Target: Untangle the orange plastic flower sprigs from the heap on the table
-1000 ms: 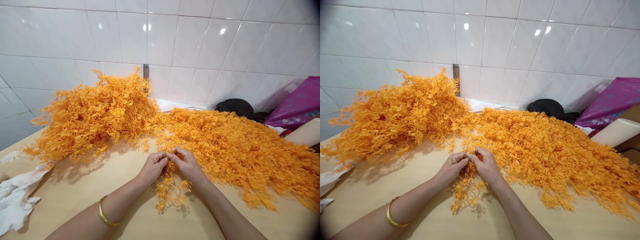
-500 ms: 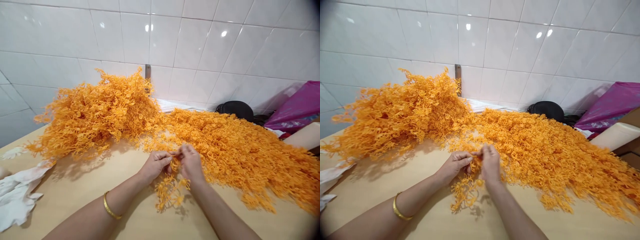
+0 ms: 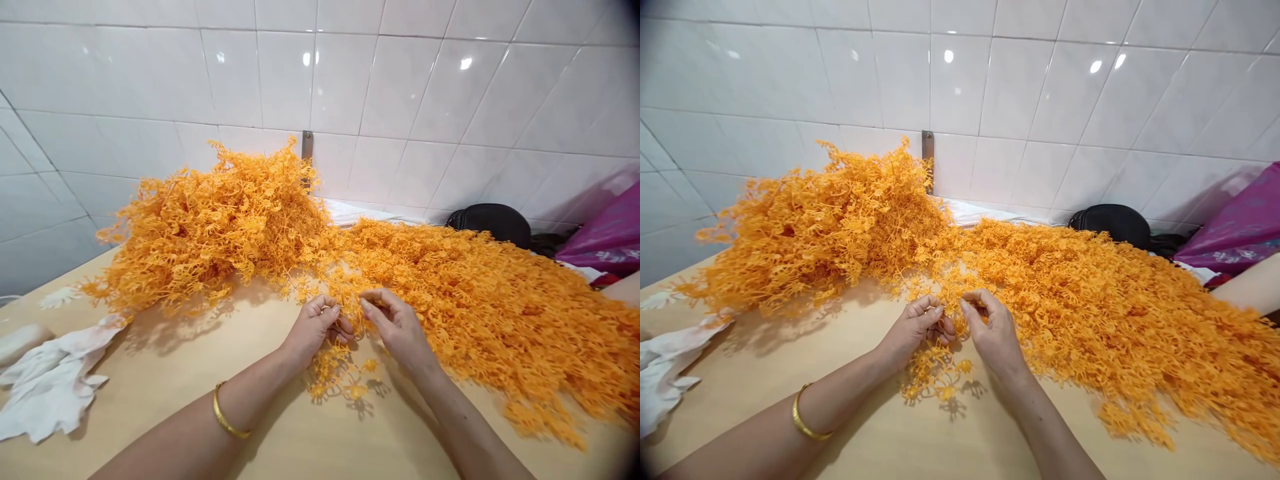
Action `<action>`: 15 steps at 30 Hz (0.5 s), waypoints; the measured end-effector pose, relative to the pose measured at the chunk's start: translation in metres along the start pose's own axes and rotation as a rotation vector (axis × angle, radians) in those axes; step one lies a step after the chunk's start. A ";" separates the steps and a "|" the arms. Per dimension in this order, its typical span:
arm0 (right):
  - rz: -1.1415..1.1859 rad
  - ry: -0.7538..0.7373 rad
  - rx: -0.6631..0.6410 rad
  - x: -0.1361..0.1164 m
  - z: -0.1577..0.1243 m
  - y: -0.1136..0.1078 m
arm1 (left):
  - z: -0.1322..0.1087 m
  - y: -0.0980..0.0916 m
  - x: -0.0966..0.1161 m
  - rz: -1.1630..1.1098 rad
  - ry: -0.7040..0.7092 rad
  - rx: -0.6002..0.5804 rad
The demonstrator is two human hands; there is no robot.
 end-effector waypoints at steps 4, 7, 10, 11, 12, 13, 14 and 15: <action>-0.235 -0.062 -0.076 0.002 -0.004 0.017 | -0.001 0.003 0.002 0.040 0.021 -0.012; -0.284 -0.132 -0.019 0.000 -0.007 0.025 | -0.002 0.009 0.006 0.076 0.067 -0.090; -0.204 -0.164 0.085 -0.004 -0.004 0.017 | -0.004 0.011 0.007 0.073 0.095 -0.123; -0.147 -0.156 0.147 -0.004 -0.001 0.008 | -0.003 0.009 0.006 0.067 0.092 -0.108; -0.077 -0.149 0.244 -0.005 0.001 -0.007 | -0.003 0.007 0.004 0.059 0.085 -0.087; -0.015 -0.140 0.362 -0.004 0.003 -0.024 | -0.002 0.004 0.003 0.046 0.076 -0.063; 0.044 -0.149 0.516 -0.004 0.003 -0.045 | -0.001 0.001 0.001 0.027 0.066 -0.040; 0.053 -0.182 0.675 -0.004 0.000 -0.065 | 0.000 -0.002 -0.001 0.000 0.056 -0.022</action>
Point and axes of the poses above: each hand's wrist, its own z-axis towards the middle knuckle, its own y-axis out of the palm, x = y × z, the point moved 7 cm from there along z, towards the middle knuckle, and after that the axes turned 13 degrees about z, right-handed, at the moved point
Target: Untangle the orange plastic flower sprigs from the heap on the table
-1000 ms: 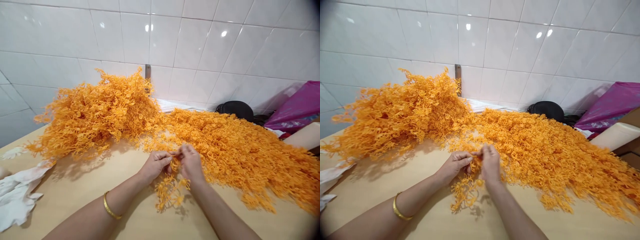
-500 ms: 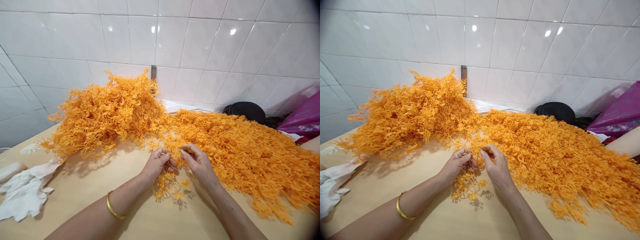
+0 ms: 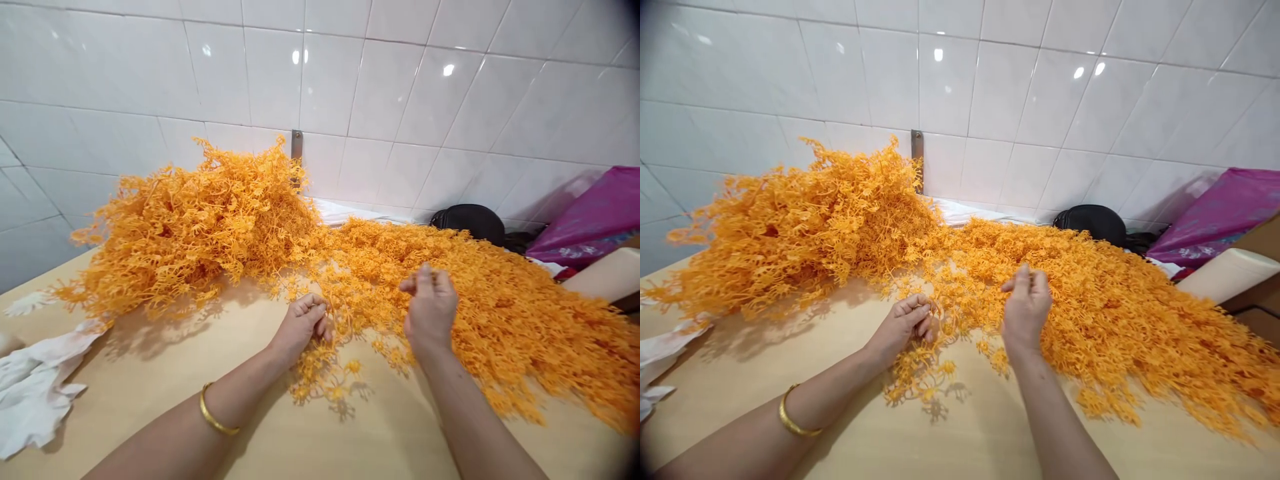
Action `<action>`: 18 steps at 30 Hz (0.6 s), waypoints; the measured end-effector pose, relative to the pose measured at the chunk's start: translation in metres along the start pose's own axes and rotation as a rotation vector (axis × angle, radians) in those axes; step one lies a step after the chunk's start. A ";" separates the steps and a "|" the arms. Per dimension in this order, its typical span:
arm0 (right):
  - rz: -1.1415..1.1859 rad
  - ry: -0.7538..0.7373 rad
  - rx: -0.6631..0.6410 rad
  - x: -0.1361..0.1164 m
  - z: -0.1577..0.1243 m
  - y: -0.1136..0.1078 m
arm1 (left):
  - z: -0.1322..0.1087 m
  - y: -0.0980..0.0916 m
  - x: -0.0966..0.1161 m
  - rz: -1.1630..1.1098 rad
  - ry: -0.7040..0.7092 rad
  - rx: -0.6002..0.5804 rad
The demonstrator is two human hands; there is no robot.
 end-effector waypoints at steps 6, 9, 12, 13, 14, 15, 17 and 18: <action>-0.705 -0.070 -0.189 0.013 0.016 -0.009 | 0.003 -0.012 -0.001 -0.152 -0.063 0.070; -0.870 -0.227 -0.207 0.004 0.008 -0.001 | 0.003 -0.016 0.000 -0.247 -0.113 0.085; -0.699 -0.343 -0.387 -0.005 -0.006 0.017 | 0.004 -0.021 0.001 -0.344 -0.120 0.096; -0.627 -0.380 -0.491 -0.006 -0.014 0.026 | 0.005 -0.022 0.001 -0.346 -0.111 0.101; -0.578 -0.415 -0.596 -0.006 -0.023 0.034 | 0.006 -0.024 0.002 -0.322 -0.099 0.112; -0.561 -0.446 -0.687 -0.005 -0.032 0.041 | 0.006 -0.026 0.004 -0.273 -0.088 0.132; -0.613 -0.489 -0.805 0.002 -0.048 0.051 | 0.005 -0.030 0.007 -0.114 -0.059 0.209; -0.655 -0.495 -0.831 0.006 -0.052 0.054 | 0.004 -0.031 0.009 -0.017 -0.048 0.253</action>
Point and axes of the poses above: each hand's wrist, its own z-axis towards the middle knuckle, its own y-axis out of the palm, x = y × z, the point moved 7 cm from there along z, towards the middle knuckle, and after that the axes turned 13 degrees about z, right-handed, at the moved point
